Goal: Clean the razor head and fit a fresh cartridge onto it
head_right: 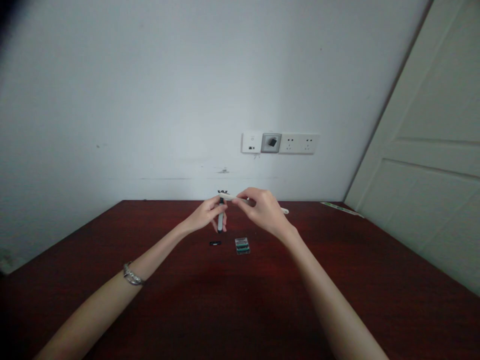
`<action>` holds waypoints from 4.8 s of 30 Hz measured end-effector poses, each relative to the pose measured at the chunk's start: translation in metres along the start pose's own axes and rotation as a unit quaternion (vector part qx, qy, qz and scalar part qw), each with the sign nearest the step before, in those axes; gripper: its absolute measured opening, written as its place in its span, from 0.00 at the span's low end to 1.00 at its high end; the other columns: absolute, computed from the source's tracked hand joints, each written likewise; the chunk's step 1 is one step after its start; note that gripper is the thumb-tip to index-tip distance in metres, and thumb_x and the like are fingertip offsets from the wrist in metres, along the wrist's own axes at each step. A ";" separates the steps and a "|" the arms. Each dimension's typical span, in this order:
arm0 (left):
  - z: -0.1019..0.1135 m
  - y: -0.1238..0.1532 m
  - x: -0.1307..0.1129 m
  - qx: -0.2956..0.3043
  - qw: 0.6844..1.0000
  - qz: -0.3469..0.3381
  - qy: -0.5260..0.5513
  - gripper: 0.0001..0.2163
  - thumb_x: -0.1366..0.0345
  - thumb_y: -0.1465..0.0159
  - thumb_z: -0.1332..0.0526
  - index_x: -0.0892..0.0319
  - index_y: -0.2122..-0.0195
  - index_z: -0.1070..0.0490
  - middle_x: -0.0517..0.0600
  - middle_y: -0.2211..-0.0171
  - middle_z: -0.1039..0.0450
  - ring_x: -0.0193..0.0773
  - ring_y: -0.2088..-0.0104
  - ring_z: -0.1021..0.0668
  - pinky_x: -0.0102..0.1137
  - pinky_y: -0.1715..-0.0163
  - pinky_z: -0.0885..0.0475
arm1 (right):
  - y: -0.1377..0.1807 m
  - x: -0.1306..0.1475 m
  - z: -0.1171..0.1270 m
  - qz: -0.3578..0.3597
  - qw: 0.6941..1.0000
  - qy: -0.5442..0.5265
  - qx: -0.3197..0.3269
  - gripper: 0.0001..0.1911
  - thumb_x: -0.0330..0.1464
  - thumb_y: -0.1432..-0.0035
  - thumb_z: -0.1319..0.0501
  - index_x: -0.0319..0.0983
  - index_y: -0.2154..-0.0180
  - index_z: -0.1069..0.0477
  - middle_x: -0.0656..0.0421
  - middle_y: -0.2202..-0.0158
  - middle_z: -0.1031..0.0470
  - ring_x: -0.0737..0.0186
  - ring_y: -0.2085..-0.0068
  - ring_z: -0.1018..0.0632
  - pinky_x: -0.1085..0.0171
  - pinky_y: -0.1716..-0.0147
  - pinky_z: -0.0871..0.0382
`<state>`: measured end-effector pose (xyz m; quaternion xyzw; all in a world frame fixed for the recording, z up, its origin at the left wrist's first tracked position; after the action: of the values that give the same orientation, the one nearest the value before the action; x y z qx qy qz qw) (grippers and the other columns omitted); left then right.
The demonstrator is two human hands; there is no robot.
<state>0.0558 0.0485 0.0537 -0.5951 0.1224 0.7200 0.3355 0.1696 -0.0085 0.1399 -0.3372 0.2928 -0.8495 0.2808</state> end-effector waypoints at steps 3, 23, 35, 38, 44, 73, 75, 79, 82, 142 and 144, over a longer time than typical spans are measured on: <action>-0.002 0.001 -0.002 -0.005 1.000 -0.012 -0.026 0.11 0.58 0.36 0.47 0.60 0.60 0.43 0.47 0.79 0.28 0.37 0.80 0.23 0.24 0.85 0.31 | 0.002 0.001 -0.006 0.008 1.000 0.020 -0.021 0.11 0.38 0.43 0.41 0.39 0.69 0.25 0.56 0.70 0.23 0.62 0.70 0.26 0.65 0.70 0.38; 0.015 0.001 -0.015 -0.058 0.991 -0.096 -0.074 0.07 0.62 0.35 0.47 0.60 0.65 0.41 0.47 0.77 0.30 0.31 0.77 0.24 0.25 0.78 0.31 | -0.001 -0.038 0.000 -0.100 0.985 -0.138 -0.017 0.19 0.47 0.46 0.42 0.37 0.72 0.31 0.60 0.79 0.30 0.69 0.80 0.33 0.68 0.80 0.41; 0.016 0.000 -0.012 -0.075 0.982 -0.103 -0.138 0.07 0.63 0.36 0.47 0.61 0.66 0.40 0.46 0.78 0.30 0.30 0.80 0.27 0.26 0.78 0.32 | 0.009 -0.022 -0.053 -0.204 0.919 -0.331 0.064 0.16 0.46 0.46 0.42 0.40 0.71 0.39 0.67 0.87 0.35 0.73 0.90 0.40 0.73 0.93 0.49; 0.019 0.000 -0.011 -0.084 0.982 -0.105 -0.130 0.06 0.63 0.36 0.47 0.61 0.65 0.40 0.46 0.78 0.30 0.30 0.79 0.26 0.25 0.78 0.32 | 0.009 -0.024 -0.050 -0.221 0.915 -0.327 0.078 0.15 0.44 0.47 0.41 0.40 0.73 0.39 0.67 0.88 0.34 0.73 0.91 0.40 0.73 0.94 0.49; 0.010 -0.001 -0.011 -0.070 0.983 -0.092 -0.141 0.06 0.63 0.36 0.47 0.60 0.65 0.40 0.45 0.80 0.30 0.31 0.80 0.26 0.26 0.77 0.31 | 0.008 -0.020 -0.048 -0.224 0.906 -0.353 0.063 0.15 0.45 0.47 0.41 0.40 0.73 0.39 0.67 0.87 0.33 0.71 0.91 0.38 0.72 0.94 0.47; 0.023 -0.004 -0.008 -0.079 0.990 -0.097 -0.061 0.10 0.59 0.37 0.44 0.61 0.63 0.39 0.46 0.80 0.29 0.34 0.81 0.24 0.25 0.83 0.31 | 0.013 -0.015 -0.069 -0.237 0.884 -0.398 0.065 0.15 0.45 0.44 0.45 0.41 0.71 0.42 0.67 0.88 0.33 0.70 0.91 0.36 0.74 0.94 0.46; 0.018 -0.005 -0.006 -0.070 0.991 -0.101 -0.060 0.11 0.58 0.38 0.43 0.62 0.65 0.38 0.46 0.80 0.29 0.33 0.82 0.25 0.25 0.82 0.32 | 0.013 -0.015 -0.071 -0.235 0.888 -0.390 0.067 0.15 0.45 0.44 0.45 0.41 0.71 0.42 0.68 0.88 0.33 0.71 0.91 0.37 0.74 0.95 0.47; 0.014 -0.006 0.001 -0.043 0.996 -0.079 -0.024 0.12 0.57 0.38 0.43 0.62 0.63 0.39 0.46 0.80 0.29 0.34 0.82 0.25 0.25 0.85 0.32 | 0.015 -0.016 -0.076 -0.256 0.886 -0.380 0.078 0.14 0.43 0.43 0.46 0.40 0.72 0.41 0.67 0.88 0.33 0.70 0.92 0.37 0.73 0.95 0.47; 0.020 -0.007 0.005 -0.061 0.996 -0.060 -0.006 0.13 0.55 0.38 0.44 0.61 0.63 0.40 0.46 0.79 0.29 0.34 0.82 0.24 0.24 0.86 0.31 | 0.018 -0.015 -0.084 -0.282 0.881 -0.361 0.120 0.11 0.39 0.44 0.46 0.39 0.73 0.40 0.65 0.89 0.33 0.69 0.92 0.36 0.72 0.95 0.45; 0.020 0.001 -0.010 -0.030 0.986 -0.093 -0.133 0.06 0.63 0.39 0.43 0.61 0.67 0.35 0.50 0.73 0.27 0.33 0.71 0.25 0.28 0.68 0.31 | -0.002 -0.048 0.010 -0.068 0.990 0.072 0.100 0.23 0.42 0.41 0.47 0.37 0.82 0.30 0.60 0.84 0.32 0.66 0.79 0.35 0.66 0.76 0.44; 0.021 0.000 -0.006 -0.029 0.990 -0.081 -0.114 0.07 0.62 0.39 0.43 0.62 0.66 0.36 0.51 0.73 0.27 0.33 0.72 0.25 0.28 0.71 0.30 | -0.003 -0.052 0.008 -0.083 0.989 0.058 0.105 0.21 0.40 0.41 0.48 0.37 0.81 0.30 0.60 0.83 0.31 0.66 0.78 0.34 0.66 0.75 0.43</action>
<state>0.0399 0.0590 0.0651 -0.5265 0.0137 0.7570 0.3868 0.2066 0.0261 0.1252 -0.2794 0.1886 -0.9140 0.2257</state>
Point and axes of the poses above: each hand's wrist, its own y-axis away from the middle knuckle, its own z-axis out of the back of the hand, x = y × z, the point moved 9 cm from there along -y, towards the middle knuckle
